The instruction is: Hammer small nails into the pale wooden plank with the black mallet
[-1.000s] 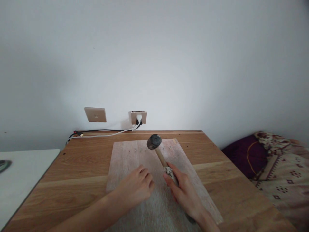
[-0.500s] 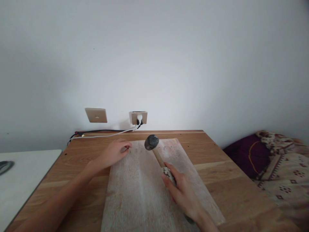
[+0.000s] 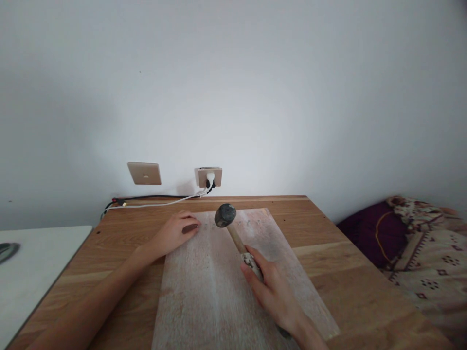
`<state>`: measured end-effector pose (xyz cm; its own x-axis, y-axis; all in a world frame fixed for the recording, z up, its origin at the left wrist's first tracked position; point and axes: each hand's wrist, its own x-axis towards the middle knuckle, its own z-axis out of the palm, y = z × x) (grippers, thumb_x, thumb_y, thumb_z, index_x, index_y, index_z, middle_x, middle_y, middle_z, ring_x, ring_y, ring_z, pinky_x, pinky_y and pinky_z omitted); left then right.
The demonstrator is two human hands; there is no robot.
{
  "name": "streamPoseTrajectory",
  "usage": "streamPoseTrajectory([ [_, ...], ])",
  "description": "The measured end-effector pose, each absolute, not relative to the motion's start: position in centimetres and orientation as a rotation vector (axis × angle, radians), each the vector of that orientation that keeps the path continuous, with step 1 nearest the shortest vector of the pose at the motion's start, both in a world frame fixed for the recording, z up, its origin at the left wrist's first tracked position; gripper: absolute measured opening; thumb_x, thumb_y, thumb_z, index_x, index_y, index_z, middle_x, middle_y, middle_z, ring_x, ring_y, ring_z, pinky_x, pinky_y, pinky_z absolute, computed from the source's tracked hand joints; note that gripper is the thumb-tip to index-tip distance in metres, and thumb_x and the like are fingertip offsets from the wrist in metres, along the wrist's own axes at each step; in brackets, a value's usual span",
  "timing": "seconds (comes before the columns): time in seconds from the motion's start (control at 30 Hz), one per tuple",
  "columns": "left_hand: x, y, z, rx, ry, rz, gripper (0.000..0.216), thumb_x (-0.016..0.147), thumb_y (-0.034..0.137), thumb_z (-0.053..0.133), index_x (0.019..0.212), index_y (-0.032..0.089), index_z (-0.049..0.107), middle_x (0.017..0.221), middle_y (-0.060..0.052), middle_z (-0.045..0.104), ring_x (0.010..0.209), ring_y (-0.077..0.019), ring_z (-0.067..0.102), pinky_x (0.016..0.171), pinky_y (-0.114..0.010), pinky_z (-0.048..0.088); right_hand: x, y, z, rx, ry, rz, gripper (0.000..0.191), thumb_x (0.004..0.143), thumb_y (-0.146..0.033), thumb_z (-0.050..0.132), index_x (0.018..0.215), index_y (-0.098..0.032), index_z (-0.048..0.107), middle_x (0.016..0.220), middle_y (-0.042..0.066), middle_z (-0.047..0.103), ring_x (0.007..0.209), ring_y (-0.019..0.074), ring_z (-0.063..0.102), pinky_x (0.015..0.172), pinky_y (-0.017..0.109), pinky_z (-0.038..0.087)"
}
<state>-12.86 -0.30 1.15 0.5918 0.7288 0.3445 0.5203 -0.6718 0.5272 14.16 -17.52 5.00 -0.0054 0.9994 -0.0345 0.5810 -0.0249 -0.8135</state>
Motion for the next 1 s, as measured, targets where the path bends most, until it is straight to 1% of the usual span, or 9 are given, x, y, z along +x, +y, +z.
streamPoseTrajectory([
  [0.13, -12.7, -0.5, 1.2, 2.325, 1.066, 0.795, 0.017, 0.089, 0.031, 0.061, 0.093, 0.024, 0.075, 0.096, -0.005, 0.075, 0.094, -0.0218, 0.066, 0.089, -0.035, 0.051, 13.5, -17.3, 4.8, -1.689, -1.694, 0.884, 0.047, 0.099, -0.044, 0.048, 0.138, -0.018, 0.057, 0.102, 0.009, 0.073, 0.096, 0.027, 0.068, 0.086, 0.04, 0.052],
  [0.2, -12.6, -0.6, 1.4, 2.266, 1.108, 0.822, 0.015, 0.086, 0.031, 0.062, 0.093, 0.023, 0.074, 0.1, -0.005, 0.075, 0.094, -0.0223, 0.067, 0.089, -0.035, 0.051, 13.0, -17.0, 4.9, -1.667, -1.718, 0.91, 0.046, 0.099, -0.041, 0.048, 0.138, -0.017, 0.056, 0.107, 0.01, 0.074, 0.099, 0.0266, 0.068, 0.088, 0.039, 0.051],
  [0.33, -12.7, -0.6, 1.2, 2.224, 1.165, 0.848, 0.016, 0.082, 0.035, 0.064, 0.088, 0.022, 0.071, 0.102, -0.007, 0.074, 0.096, -0.0246, 0.067, 0.091, -0.037, 0.05, 11.6, -16.2, 5.4, -1.589, -1.745, 0.971, 0.041, 0.099, -0.038, 0.049, 0.134, -0.019, 0.058, 0.096, 0.007, 0.074, 0.094, 0.025, 0.069, 0.079, 0.034, 0.052],
  [0.43, -12.8, -0.5, 0.9, 2.214, 1.199, 0.854, 0.023, 0.08, 0.036, 0.065, 0.097, 0.022, 0.071, 0.098, -0.007, 0.073, 0.096, -0.0262, 0.067, 0.09, -0.038, 0.05, 10.7, -15.7, 5.7, -1.559, -1.758, 1.006, 0.037, 0.1, -0.039, 0.048, 0.128, -0.02, 0.06, 0.078, 0.002, 0.069, 0.079, 0.0218, 0.069, 0.068, 0.03, 0.049],
  [0.5, -12.8, -0.4, 0.7, 2.197, 1.202, 0.856, 0.026, 0.079, 0.034, 0.064, 0.101, 0.022, 0.07, 0.1, -0.007, 0.073, 0.098, -0.0266, 0.067, 0.091, -0.038, 0.05, 10.4, -15.5, 5.6, -1.554, -1.773, 1.008, 0.036, 0.1, -0.039, 0.047, 0.126, -0.019, 0.061, 0.074, 0.001, 0.066, 0.074, 0.0205, 0.067, 0.065, 0.028, 0.048],
  [0.57, -12.9, -0.4, 0.7, 2.178, 1.204, 0.85, 0.027, 0.079, 0.032, 0.063, 0.103, 0.022, 0.069, 0.102, -0.006, 0.074, 0.099, -0.0269, 0.068, 0.091, -0.037, 0.05, 10.2, -15.5, 5.3, -1.567, -1.795, 0.991, 0.038, 0.1, -0.039, 0.047, 0.13, -0.018, 0.059, 0.076, 0.001, 0.066, 0.074, 0.0207, 0.066, 0.065, 0.028, 0.047],
  [0.73, -12.8, -0.6, 0.9, 2.165, 1.258, 0.824, 0.034, 0.072, 0.025, 0.066, 0.105, 0.021, 0.069, 0.106, -0.006, 0.075, 0.105, -0.0293, 0.068, 0.094, -0.039, 0.05, 10.1, -15.6, 4.6, -1.588, -1.83, 0.928, 0.04, 0.1, -0.04, 0.049, 0.133, -0.02, 0.06, 0.089, 0.005, 0.07, 0.084, 0.022, 0.066, 0.076, 0.032, 0.048],
  [0.87, -12.8, -0.5, 0.8, 2.169, 1.236, 0.85, 0.038, 0.071, 0.024, 0.066, 0.109, 0.021, 0.068, 0.11, -0.007, 0.075, 0.108, -0.0296, 0.067, 0.097, -0.04, 0.05, 10.0, -15.8, 4.9, -1.593, -1.815, 0.941, 0.041, 0.1, -0.04, 0.049, 0.134, -0.019, 0.059, 0.088, 0.005, 0.071, 0.082, 0.0214, 0.065, 0.075, 0.03, 0.047],
  [1.0, -12.9, -0.4, 0.6, 2.177, 1.211, 0.846, 0.032, 0.074, 0.025, 0.063, 0.105, 0.02, 0.069, 0.111, -0.009, 0.074, 0.109, -0.0299, 0.067, 0.099, -0.042, 0.049, 10.0, -15.9, 5.1, -1.601, -1.805, 0.969, 0.04, 0.1, -0.039, 0.048, 0.134, -0.02, 0.059, 0.086, 0.004, 0.07, 0.079, 0.0207, 0.065, 0.072, 0.03, 0.047],
])
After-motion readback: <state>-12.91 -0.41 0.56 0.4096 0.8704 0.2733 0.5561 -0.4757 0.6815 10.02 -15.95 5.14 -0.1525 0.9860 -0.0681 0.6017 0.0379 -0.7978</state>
